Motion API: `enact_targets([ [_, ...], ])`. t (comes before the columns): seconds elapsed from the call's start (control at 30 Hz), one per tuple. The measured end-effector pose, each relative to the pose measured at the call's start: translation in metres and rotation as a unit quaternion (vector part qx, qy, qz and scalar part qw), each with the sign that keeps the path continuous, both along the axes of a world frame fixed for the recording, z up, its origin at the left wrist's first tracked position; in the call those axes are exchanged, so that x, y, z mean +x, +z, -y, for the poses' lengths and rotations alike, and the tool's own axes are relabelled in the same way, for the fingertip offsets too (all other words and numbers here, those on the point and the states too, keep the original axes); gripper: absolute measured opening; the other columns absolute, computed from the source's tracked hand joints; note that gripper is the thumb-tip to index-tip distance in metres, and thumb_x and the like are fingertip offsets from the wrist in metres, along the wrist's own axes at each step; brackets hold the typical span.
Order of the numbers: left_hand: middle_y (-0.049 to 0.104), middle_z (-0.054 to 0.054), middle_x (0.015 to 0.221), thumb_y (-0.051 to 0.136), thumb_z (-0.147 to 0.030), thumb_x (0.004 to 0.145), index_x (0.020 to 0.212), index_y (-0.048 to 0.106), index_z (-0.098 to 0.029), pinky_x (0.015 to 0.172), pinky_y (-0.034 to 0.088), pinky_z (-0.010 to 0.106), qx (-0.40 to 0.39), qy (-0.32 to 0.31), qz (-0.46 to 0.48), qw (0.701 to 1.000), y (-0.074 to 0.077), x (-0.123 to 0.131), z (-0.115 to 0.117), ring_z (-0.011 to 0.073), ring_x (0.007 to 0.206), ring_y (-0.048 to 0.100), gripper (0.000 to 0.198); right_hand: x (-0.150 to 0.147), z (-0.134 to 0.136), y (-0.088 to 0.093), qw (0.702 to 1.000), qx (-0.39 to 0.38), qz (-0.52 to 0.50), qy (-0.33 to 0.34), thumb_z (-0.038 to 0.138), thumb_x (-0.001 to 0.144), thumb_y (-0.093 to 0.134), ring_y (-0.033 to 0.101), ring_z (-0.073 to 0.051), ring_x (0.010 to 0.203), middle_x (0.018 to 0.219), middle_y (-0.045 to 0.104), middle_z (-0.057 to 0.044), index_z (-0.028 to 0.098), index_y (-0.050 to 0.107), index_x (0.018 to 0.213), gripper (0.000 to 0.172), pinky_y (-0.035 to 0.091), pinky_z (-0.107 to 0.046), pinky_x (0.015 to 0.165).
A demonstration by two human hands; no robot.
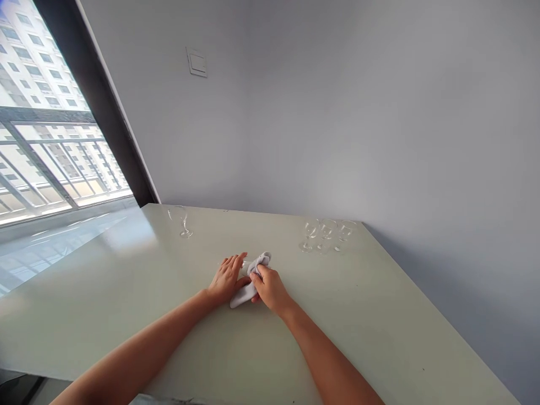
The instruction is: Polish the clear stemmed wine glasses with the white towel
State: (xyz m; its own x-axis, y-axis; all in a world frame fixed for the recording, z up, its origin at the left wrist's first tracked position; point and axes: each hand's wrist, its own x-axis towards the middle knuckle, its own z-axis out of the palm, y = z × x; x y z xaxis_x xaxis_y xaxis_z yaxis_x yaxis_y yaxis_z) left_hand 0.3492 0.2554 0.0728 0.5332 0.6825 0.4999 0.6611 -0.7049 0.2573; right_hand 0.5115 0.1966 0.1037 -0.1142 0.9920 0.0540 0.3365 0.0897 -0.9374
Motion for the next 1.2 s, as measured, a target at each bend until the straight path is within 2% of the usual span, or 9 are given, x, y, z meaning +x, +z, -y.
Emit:
enact_targets([
  [0.13,0.057,0.010,0.100,0.049,-0.046,0.080,0.126,0.034,-0.019,0.086,0.036,0.039,-0.037,-0.010,-0.010,0.999,0.000,-0.003,-0.001,0.0228,0.095,0.054,0.056,0.006,0.002,0.010,0.977,-0.104,-0.149,0.112,0.042,0.079,0.048,0.053,-0.012,0.041,0.056,0.054,0.005,0.019,0.052,0.096,0.029,0.044,-0.023,0.041],
  [0.27,0.056,0.009,0.104,0.047,-0.045,0.081,0.128,0.029,-0.021,0.090,0.036,0.039,-0.069,-0.030,0.012,0.997,-0.001,-0.006,-0.005,0.0218,0.100,0.052,0.056,0.010,0.008,0.024,0.977,-0.088,-0.124,0.148,0.029,0.075,0.053,0.059,-0.016,0.070,0.081,0.059,-0.002,0.021,0.049,0.116,0.043,0.050,-0.025,0.053],
  [0.37,0.056,0.009,0.106,0.048,-0.048,0.080,0.129,0.027,-0.022,0.087,0.039,0.038,-0.087,-0.052,0.022,0.995,0.004,-0.006,-0.005,0.0213,0.098,0.054,0.060,0.011,0.011,0.025,0.996,-0.015,-0.019,0.088,0.018,0.072,0.049,0.055,-0.014,0.068,0.077,0.058,0.000,0.026,0.055,0.111,0.040,0.049,-0.024,0.055],
  [0.43,0.056,0.010,0.108,0.048,-0.049,0.079,0.129,0.026,-0.022,0.086,0.040,0.038,-0.084,-0.064,0.021,0.994,0.009,-0.006,-0.001,0.0216,0.098,0.054,0.061,0.011,0.011,0.022,0.998,0.005,0.000,0.068,0.015,0.071,0.048,0.054,-0.013,0.063,0.072,0.057,0.001,0.027,0.058,0.107,0.040,0.049,-0.024,0.055],
  [0.63,0.057,0.013,0.109,0.049,-0.032,0.080,0.130,0.030,-0.018,0.088,0.040,0.038,-0.021,-0.112,-0.044,0.993,0.018,-0.010,0.003,0.0241,0.104,0.052,0.055,0.008,0.002,0.000,0.976,-0.098,-0.126,0.146,0.028,0.071,0.057,0.062,-0.017,0.060,0.068,0.064,0.000,0.021,0.063,0.091,0.023,0.050,-0.027,0.047],
  [0.77,0.061,0.011,0.091,0.042,-0.015,0.080,0.126,0.038,-0.016,0.084,0.039,0.040,0.043,-0.072,-0.100,0.991,0.021,-0.012,-0.003,0.0229,0.089,0.056,0.046,0.010,-0.005,-0.010,0.949,-0.150,-0.252,0.114,0.037,0.071,0.062,0.064,-0.018,0.059,0.070,0.066,-0.002,0.017,0.060,0.091,0.028,0.050,-0.027,0.047],
  [0.9,0.059,0.007,0.077,0.042,-0.023,0.084,0.116,0.048,-0.019,0.080,0.038,0.038,0.096,-0.059,-0.086,0.990,0.031,-0.015,-0.006,0.0202,0.079,0.056,0.032,0.014,-0.006,-0.005,0.926,-0.151,-0.337,0.085,0.041,0.074,0.061,0.065,-0.016,0.061,0.075,0.067,-0.004,0.016,0.058,0.093,0.031,0.049,-0.023,0.045],
  [1.07,0.057,0.004,0.068,0.039,-0.026,0.087,0.115,0.047,-0.018,0.063,0.038,0.031,0.099,-0.102,-0.105,0.984,0.038,-0.019,-0.003,0.0170,0.067,0.055,0.031,0.015,0.000,0.009,0.949,-0.139,-0.251,0.133,0.044,0.072,0.062,0.066,-0.020,0.065,0.085,0.067,-0.008,0.015,0.057,0.098,0.040,0.050,-0.025,0.047],
  [1.2,0.058,0.005,0.070,0.035,-0.019,0.087,0.116,0.047,-0.016,0.061,0.037,0.030,0.091,-0.097,-0.109,0.985,0.039,-0.015,0.004,0.0168,0.067,0.055,0.031,0.015,-0.001,0.012,0.958,-0.148,-0.223,0.105,0.049,0.074,0.058,0.065,-0.019,0.058,0.071,0.067,-0.006,0.013,0.060,0.091,0.040,0.050,-0.027,0.049],
])
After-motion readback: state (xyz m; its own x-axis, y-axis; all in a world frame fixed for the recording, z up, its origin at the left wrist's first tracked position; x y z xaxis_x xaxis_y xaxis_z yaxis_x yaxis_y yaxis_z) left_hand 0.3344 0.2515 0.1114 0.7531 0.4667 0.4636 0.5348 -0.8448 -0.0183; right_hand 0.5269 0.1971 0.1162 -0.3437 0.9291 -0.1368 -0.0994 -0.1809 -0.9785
